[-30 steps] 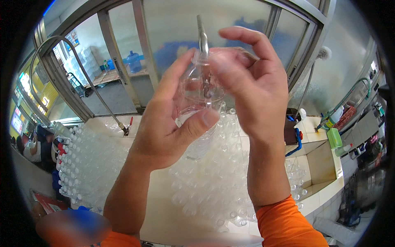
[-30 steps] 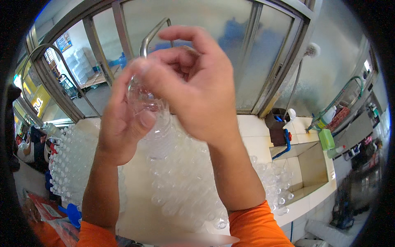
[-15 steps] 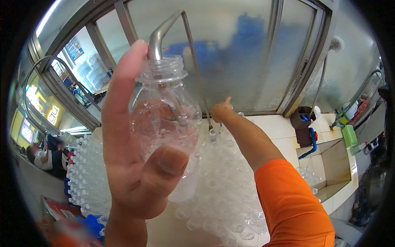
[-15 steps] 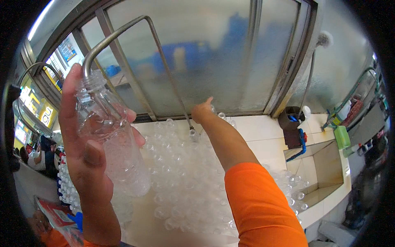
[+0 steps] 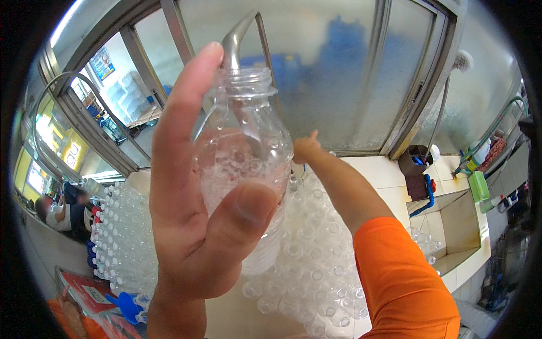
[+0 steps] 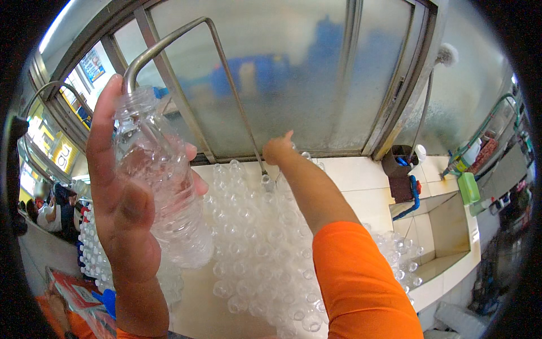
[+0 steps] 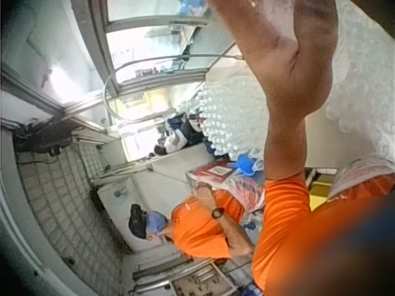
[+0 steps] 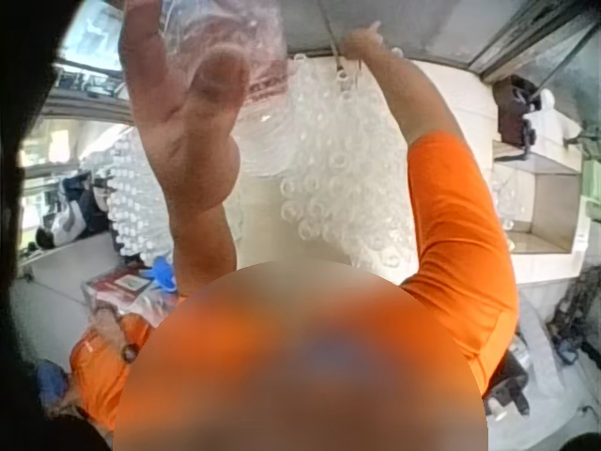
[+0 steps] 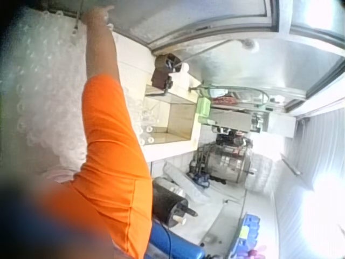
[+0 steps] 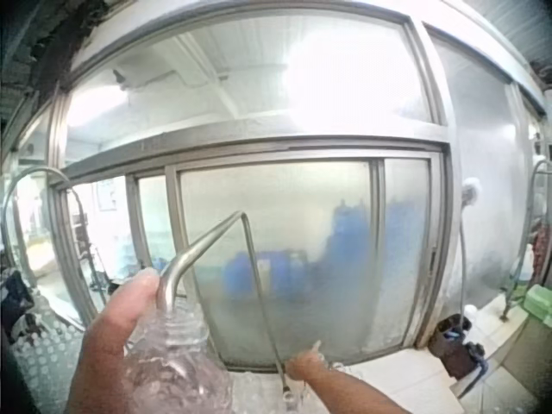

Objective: The person fills multiple clear plastic bottles with water from a wall-mounted tap, then places them on a tiled counter. The person repeats this process for many bottles, arranging them in rows.

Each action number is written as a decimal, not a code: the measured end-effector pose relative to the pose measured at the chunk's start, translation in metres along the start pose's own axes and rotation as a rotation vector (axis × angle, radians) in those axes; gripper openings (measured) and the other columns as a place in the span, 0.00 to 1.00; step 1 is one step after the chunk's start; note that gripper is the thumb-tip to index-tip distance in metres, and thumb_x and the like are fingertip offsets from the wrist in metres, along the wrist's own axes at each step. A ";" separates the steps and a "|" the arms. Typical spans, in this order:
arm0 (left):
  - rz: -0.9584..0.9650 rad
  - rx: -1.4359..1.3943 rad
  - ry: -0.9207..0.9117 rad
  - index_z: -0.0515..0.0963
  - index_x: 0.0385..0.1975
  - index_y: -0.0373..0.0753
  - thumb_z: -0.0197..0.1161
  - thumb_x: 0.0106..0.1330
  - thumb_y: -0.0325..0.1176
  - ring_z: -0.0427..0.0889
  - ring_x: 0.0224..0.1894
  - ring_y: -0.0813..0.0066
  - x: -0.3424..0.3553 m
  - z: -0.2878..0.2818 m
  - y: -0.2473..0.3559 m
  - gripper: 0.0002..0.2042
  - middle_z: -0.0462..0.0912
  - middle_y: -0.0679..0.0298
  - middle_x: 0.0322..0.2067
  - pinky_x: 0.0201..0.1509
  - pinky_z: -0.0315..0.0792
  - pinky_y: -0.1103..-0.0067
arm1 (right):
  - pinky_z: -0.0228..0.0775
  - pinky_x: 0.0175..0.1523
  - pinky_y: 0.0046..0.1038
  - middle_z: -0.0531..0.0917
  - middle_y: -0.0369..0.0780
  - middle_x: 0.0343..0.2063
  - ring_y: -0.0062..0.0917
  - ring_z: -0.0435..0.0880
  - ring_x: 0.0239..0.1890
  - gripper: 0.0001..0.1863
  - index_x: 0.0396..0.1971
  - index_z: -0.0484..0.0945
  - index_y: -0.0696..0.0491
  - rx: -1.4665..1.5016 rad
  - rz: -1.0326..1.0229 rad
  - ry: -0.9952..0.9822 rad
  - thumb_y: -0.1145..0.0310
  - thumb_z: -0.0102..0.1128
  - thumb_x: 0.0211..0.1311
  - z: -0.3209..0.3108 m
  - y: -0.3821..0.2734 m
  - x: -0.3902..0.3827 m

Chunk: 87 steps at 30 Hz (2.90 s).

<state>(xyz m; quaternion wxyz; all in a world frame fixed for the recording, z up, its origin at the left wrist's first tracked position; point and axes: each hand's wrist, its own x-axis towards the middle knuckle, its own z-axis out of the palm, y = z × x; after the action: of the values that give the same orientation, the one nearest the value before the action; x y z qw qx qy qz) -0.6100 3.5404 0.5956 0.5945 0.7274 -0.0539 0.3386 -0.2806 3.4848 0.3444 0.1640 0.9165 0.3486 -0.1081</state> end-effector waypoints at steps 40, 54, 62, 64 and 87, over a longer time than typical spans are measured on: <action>-0.498 1.468 -0.103 0.76 0.62 0.46 0.81 0.55 0.45 0.48 0.81 0.43 -0.172 -0.208 -0.223 0.34 0.62 0.54 0.74 0.74 0.43 0.26 | 0.77 0.56 0.24 0.84 0.38 0.44 0.21 0.85 0.46 0.22 0.55 0.79 0.61 1.284 -0.411 1.099 0.71 0.73 0.64 -0.194 -0.076 -0.337; 0.038 -0.027 -0.095 0.61 0.77 0.36 0.69 0.72 0.45 0.70 0.74 0.54 -0.041 -0.104 -0.089 0.38 0.71 0.46 0.71 0.76 0.64 0.64 | 0.79 0.46 0.23 0.87 0.40 0.40 0.19 0.84 0.41 0.27 0.51 0.78 0.62 1.413 -0.362 1.248 0.66 0.80 0.56 -0.218 -0.089 -0.329; 0.255 0.090 -0.229 0.56 0.80 0.41 0.65 0.73 0.34 0.70 0.70 0.71 0.005 -0.028 -0.008 0.38 0.64 0.57 0.74 0.73 0.65 0.74 | 0.78 0.51 0.32 0.88 0.44 0.38 0.31 0.86 0.40 0.12 0.46 0.84 0.58 1.149 -0.065 1.026 0.69 0.66 0.66 -0.093 -0.083 -0.254; 0.334 0.127 -0.194 0.56 0.80 0.42 0.62 0.73 0.31 0.70 0.69 0.70 0.004 -0.025 -0.004 0.36 0.64 0.58 0.74 0.74 0.64 0.74 | 0.76 0.59 0.46 0.88 0.47 0.45 0.42 0.86 0.52 0.23 0.54 0.85 0.53 0.855 -0.184 0.511 0.59 0.73 0.61 -0.030 -0.108 -0.241; -0.239 0.367 -0.015 0.69 0.64 0.36 0.77 0.61 0.36 0.83 0.48 0.49 -0.110 -0.107 -0.088 0.33 0.82 0.47 0.48 0.56 0.76 0.62 | 0.80 0.54 0.30 0.89 0.44 0.44 0.27 0.88 0.46 0.22 0.53 0.83 0.65 1.156 -0.376 1.072 0.67 0.74 0.62 -0.197 -0.070 -0.337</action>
<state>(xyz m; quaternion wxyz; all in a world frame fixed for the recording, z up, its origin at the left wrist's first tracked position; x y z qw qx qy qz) -0.6979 3.6260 0.4683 0.4877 0.8270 0.0909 0.2645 -0.5584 3.4044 0.6158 -0.5458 0.7096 0.4172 0.1568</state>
